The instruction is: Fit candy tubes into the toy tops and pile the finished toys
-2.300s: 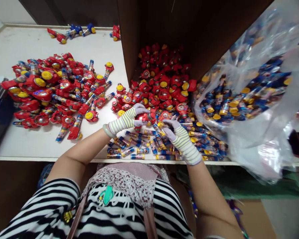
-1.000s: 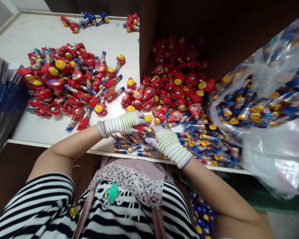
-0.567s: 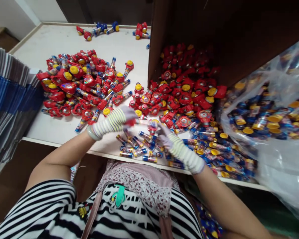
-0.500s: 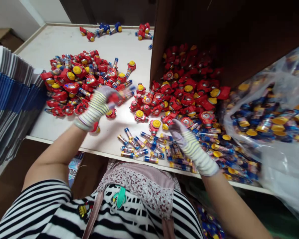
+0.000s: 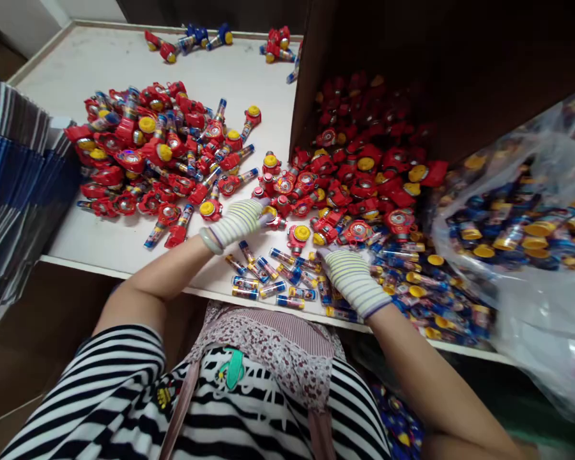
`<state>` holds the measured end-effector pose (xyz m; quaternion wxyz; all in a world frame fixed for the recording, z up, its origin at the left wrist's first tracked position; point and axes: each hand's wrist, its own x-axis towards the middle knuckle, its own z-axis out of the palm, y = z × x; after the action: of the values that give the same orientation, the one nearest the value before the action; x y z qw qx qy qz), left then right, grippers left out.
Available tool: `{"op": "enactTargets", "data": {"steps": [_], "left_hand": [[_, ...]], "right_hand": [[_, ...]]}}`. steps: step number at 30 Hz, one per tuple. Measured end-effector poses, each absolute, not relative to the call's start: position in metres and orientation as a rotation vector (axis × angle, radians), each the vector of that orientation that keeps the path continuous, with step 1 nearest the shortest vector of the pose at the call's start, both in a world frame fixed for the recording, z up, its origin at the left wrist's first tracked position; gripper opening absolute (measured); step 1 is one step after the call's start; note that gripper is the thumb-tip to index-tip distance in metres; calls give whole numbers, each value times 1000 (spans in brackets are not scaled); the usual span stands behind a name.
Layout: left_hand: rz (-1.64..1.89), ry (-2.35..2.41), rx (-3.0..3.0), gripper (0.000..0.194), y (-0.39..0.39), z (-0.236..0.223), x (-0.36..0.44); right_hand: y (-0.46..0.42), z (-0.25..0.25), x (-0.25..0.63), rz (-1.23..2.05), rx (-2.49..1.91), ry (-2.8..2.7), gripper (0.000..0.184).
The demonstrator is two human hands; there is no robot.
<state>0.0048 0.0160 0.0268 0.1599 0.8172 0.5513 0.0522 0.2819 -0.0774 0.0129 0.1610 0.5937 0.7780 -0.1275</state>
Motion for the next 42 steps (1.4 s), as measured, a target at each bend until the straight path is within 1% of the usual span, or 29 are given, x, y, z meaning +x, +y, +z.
{"op": "enactTargets", "data": {"steps": [2,3,4,7,10,12,15,17,19,20,22,25,27,32,38,40,41,42], "left_hand": [[59,1613,2333,69,8,9,29],[49,1638,2324,75,5,2,35],[75,1651,2310,77,3,-3,36],[287,1609,2235,70,-4,-14,30],[443,1522,2106,71,-5,-21,23],[475,1533,2020,73,-2,-23,25],[428,1641,1984,78,5,-22,34],[366,1684,1976,69,8,-22,39],[358,1666,1903,52,8,-20,39],[390,1645,1845,45,5,-18,36],[537,1577,1707,38,-4,-13,29],[803,1380,1521,42,-24,0,20],[891,1234,1456,45,-36,9,18],[874,1096,1438,54,-47,26,21],[846,1025,1556,52,-50,28,33],[842,1023,1629,52,-51,26,35],[829,1013,1658,52,-52,24,36],[815,996,1676,52,-52,24,36]], "right_hand": [[-73,11,272,-317,1635,2188,33],[-72,9,269,-302,1623,2202,32],[-72,6,269,-297,1622,2223,32],[-74,0,277,-347,1657,2286,34],[-75,-2,290,-456,1674,2387,38],[-76,0,295,-527,1720,2438,39],[-78,4,296,-641,1821,2488,39],[-82,4,294,-743,1892,2528,42],[-88,1,290,-844,1948,2594,45],[-91,-2,288,-879,1972,2631,46],[-98,-6,282,-919,2002,2695,47],[-105,-6,266,-961,2019,2745,46],[-107,-1,253,-978,2002,2759,45],[-109,8,238,-885,1998,2742,43],[-113,0,243,-724,2007,2727,46],[-115,0,243,-797,2034,2678,46],[-116,1,242,-908,2046,2663,45],[-117,2,240,-1092,2050,2648,45]]}}
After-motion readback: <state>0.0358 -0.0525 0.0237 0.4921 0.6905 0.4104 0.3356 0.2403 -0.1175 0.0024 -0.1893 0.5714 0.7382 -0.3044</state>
